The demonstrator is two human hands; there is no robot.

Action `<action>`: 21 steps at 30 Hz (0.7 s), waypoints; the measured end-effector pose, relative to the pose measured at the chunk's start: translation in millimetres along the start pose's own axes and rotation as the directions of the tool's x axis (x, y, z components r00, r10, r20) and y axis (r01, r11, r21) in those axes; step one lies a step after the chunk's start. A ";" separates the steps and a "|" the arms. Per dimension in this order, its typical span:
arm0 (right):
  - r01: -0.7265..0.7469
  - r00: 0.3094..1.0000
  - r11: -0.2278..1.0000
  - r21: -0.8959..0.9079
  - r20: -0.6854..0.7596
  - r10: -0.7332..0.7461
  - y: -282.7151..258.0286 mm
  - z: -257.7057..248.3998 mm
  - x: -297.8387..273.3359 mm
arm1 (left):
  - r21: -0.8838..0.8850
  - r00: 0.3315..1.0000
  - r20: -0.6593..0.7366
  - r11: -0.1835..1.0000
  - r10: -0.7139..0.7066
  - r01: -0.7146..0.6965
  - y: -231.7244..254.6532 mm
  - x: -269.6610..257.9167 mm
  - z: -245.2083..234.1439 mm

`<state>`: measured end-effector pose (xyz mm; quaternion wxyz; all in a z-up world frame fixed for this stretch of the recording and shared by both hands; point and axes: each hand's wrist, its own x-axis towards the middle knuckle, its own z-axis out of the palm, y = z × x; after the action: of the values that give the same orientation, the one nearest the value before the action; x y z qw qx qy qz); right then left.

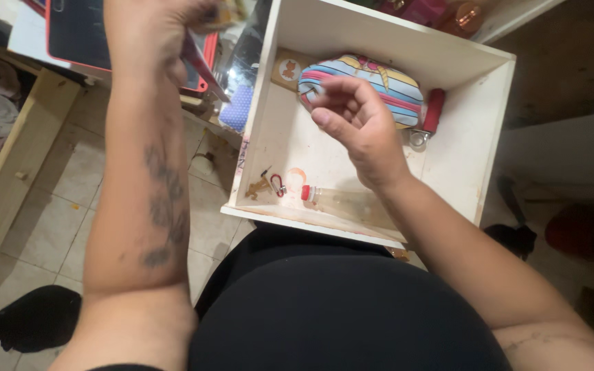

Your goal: The person organizes a cluttered drawer by removing small debris, then placing a pencil case, a bottle, playing cards, a Spider-Man tin, a wooden box, a drawing, toy dinosaurs, and scissors into the drawer. The drawer is then pushed closed.

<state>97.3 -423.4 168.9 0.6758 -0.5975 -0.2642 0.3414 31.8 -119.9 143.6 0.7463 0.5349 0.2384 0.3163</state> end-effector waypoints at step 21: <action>-0.489 0.834 0.870 0.072 0.331 0.441 7.9 -12.4 -27.9 | -0.123 0.993 -0.042 0.986 -0.114 0.108 -35.1 -156.2 114.6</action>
<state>88.1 -452.4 160.6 0.5672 -0.5302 -0.1845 0.6027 11.8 -315.7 149.0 0.7877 0.4669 0.2664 0.3009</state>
